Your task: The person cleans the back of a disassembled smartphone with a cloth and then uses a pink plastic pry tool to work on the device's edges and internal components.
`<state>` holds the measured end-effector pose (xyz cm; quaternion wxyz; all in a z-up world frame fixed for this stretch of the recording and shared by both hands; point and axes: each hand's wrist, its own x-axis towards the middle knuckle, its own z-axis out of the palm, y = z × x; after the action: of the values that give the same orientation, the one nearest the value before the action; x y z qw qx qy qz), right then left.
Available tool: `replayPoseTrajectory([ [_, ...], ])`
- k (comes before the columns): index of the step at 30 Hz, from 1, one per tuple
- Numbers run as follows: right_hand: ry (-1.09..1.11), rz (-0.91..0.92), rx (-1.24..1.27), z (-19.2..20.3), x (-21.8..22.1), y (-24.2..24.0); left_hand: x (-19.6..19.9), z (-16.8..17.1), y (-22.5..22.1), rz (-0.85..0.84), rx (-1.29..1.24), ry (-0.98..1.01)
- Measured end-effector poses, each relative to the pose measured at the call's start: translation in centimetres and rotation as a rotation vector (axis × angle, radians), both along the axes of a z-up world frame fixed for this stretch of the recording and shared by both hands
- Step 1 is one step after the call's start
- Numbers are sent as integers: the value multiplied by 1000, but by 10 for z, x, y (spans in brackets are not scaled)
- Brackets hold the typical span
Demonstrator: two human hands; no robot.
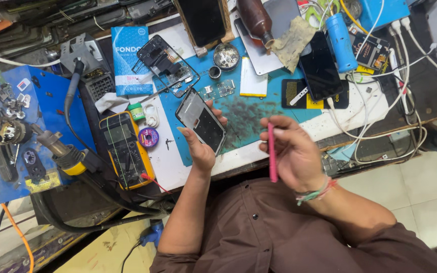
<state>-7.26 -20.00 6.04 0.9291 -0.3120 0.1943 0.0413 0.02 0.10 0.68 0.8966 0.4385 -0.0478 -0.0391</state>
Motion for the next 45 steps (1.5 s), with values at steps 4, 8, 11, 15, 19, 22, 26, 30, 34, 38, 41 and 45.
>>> replayPoseTrajectory([
  [4,91,73,39,-6,-4,22,0,4,-1,-1,6,31],
  [8,165,116,58,9,1,29,1,2,-1,2,7,30],
  [11,60,226,175,24,-2,32,0,-2,-1,-7,-16,37],
  [15,84,286,220,33,-8,34,0,-8,1,4,13,32],
  [19,161,260,198,18,-2,40,-2,-15,2,-1,32,32],
  [22,172,258,178,6,-9,39,-3,-21,3,-2,-7,49],
  [26,49,288,100,-5,-12,28,-2,-23,5,-13,-16,41],
  [30,-67,425,78,-9,-16,18,1,-19,7,-22,-52,53],
  [34,-152,493,64,-12,-19,21,7,-17,10,-35,-120,65],
  [38,-188,338,-156,-27,-16,22,7,-22,11,-66,-77,74],
  [41,-261,292,-731,-40,-1,14,11,-28,9,-97,-58,86],
  [45,-320,415,-1116,-39,27,7,8,-31,9,-90,-33,99],
])
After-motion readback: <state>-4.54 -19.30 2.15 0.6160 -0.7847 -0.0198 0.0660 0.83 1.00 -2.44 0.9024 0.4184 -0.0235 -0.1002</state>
